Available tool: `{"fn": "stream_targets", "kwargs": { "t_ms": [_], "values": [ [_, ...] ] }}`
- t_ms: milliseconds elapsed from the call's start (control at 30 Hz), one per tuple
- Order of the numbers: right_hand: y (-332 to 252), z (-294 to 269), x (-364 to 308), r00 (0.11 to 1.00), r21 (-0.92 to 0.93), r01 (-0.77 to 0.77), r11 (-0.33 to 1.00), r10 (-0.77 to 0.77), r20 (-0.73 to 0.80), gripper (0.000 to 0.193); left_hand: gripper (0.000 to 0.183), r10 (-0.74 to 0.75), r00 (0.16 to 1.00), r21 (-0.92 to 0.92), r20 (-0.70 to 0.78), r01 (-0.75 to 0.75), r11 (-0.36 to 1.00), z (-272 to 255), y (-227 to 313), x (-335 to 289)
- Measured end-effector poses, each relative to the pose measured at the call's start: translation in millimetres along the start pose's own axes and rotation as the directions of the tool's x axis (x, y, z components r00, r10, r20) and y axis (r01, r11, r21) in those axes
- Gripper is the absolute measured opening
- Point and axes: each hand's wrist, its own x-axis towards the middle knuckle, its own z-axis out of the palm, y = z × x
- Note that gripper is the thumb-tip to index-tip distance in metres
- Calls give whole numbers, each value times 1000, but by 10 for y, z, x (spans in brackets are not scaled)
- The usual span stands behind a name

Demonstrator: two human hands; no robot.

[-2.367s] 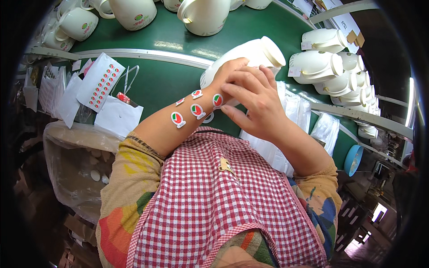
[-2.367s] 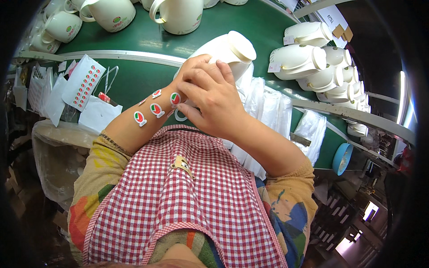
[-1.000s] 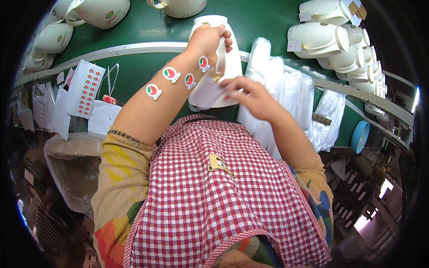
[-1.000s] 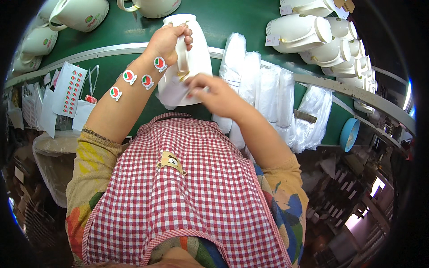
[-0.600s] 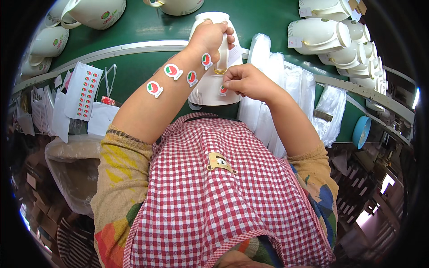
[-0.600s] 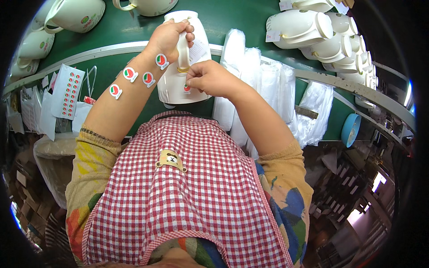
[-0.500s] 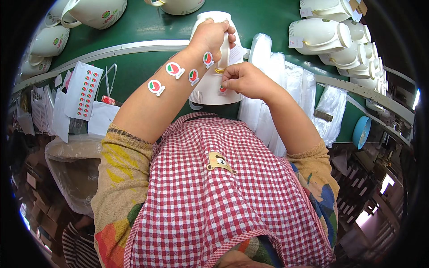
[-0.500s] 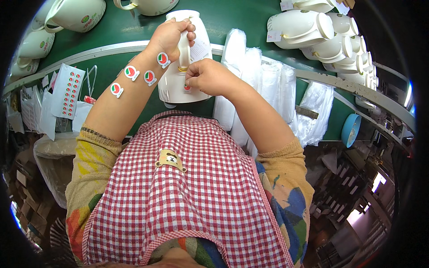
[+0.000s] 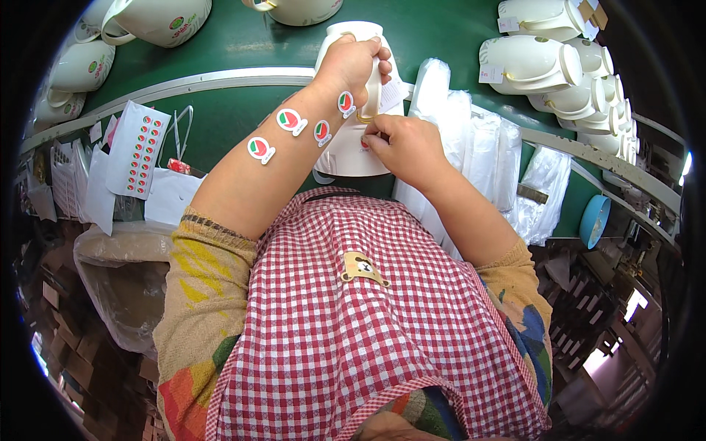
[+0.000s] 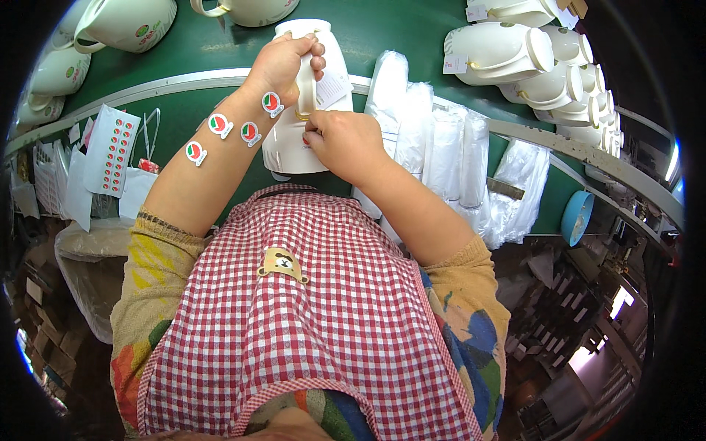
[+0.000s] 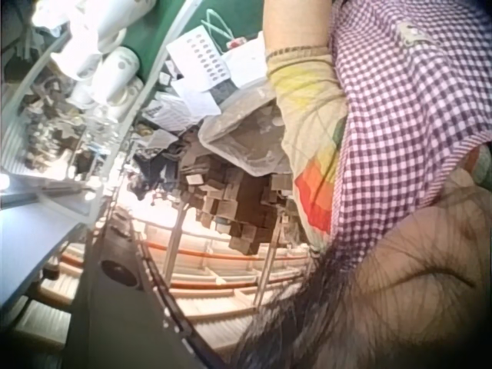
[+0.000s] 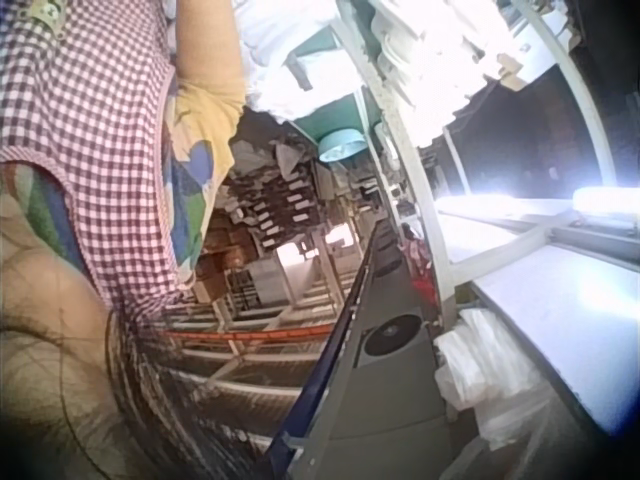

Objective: The person applies small round stickers to white ceramic pitchers on a green workbench. They peel stickers from a sheet, place them on the pitcher body, and set the finished pitchers aside. The person also handles lids from a plastic bag and places them on the pitchers.

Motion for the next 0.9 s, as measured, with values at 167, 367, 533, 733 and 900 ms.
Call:
{"fn": "stream_targets", "kwargs": {
  "t_ms": [167, 367, 533, 733, 900],
  "values": [
    [24, -56, -11, 983, 27, -158, 987, 160, -95, 45, 7, 9, 1000, -2, -8, -9, 1000, -38, -4, 54],
    [333, 333, -77, 960, 89, -69, 994, 91, -264, 108, 7, 2, 1000, -24, -7, -2, 1000, 5, -24, 71],
    [478, 26, -355, 975, 348, -11, 938, 87, -203, 83, 6, 44, 991, 40, 125, -50, 998, -21, -56, -11],
    [524, -991, 84, 946, 978, 112, 174, 281, -158, 17, 16, 210, 831, 310, 516, -409, 858, 549, -75, -262],
    [970, -1109, 800, 861, 918, 331, 218, 329, -388, 17, 30, 385, 740, 767, 552, -631, 114, 733, 196, 344]
  ]
}}
